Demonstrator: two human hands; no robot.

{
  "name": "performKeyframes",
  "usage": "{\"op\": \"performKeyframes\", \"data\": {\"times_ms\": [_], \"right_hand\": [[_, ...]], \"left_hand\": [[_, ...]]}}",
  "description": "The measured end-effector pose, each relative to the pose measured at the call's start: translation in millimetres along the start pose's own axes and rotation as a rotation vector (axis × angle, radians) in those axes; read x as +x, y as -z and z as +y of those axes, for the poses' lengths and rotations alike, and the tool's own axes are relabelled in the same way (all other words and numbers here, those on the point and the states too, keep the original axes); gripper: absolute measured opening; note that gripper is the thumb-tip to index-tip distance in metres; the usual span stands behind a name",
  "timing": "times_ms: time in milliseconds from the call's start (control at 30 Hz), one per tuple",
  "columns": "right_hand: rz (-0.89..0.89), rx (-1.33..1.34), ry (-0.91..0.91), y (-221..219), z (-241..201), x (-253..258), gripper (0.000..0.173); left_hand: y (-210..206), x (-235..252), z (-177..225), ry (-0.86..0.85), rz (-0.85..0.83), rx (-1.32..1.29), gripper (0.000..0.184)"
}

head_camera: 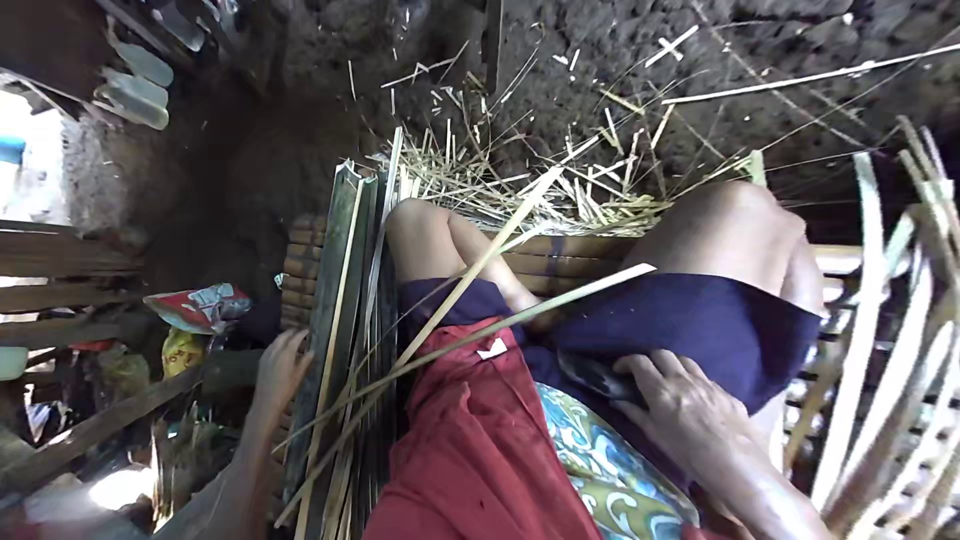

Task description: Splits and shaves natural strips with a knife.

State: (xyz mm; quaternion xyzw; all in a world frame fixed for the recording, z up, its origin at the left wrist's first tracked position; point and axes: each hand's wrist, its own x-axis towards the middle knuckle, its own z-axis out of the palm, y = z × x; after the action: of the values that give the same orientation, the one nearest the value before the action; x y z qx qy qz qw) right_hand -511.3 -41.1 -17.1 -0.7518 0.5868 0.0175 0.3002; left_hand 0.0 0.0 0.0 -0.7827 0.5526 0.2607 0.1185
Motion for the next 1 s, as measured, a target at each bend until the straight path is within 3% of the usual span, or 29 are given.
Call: {"op": "performKeyframes", "data": {"times_ms": [67,133,233,333,467,533,633,700,800,867,1000], "right_hand": [[0.001,0.001,-0.002,1,-3,-2,0.043],[0.029,-0.005,-0.001,2,-7,-5,0.041],[0.072,-0.030,-0.026,1,-8,-8,0.038],[0.087,-0.009,-0.048,0,-9,-9,0.038],[0.089,0.095,-0.080,-3,-7,-4,0.041],[0.073,0.116,-0.101,-3,-5,-1,0.040],[0.032,0.233,-0.111,6,6,-3,0.038],[0.081,0.417,-0.054,15,18,-6,0.031],[0.126,0.894,0.028,21,25,7,0.023],[0.061,1.164,-0.020,33,12,25,0.021],[-0.023,1.340,-0.071,45,-13,63,0.021]], "left_hand": [[8,44,78,-0.161,0.155,-0.108,0.037],[16,80,154,-0.359,0.189,-0.234,0.034],[14,136,232,-0.609,-0.105,-0.403,0.040],[8,166,273,-0.606,-0.506,-0.394,0.043],[-1,173,295,-0.524,-0.612,-0.340,0.035],[-8,177,300,-0.466,-0.623,-0.349,0.040],[-6,179,296,-0.451,-0.486,-0.390,0.037],[2,174,282,-0.419,-0.336,-0.554,0.036],[29,130,266,-0.368,-0.273,-0.786,0.032],[42,87,262,-0.412,-0.359,-0.859,0.028],[37,33,273,-0.542,-0.422,-0.892,0.014]]}}
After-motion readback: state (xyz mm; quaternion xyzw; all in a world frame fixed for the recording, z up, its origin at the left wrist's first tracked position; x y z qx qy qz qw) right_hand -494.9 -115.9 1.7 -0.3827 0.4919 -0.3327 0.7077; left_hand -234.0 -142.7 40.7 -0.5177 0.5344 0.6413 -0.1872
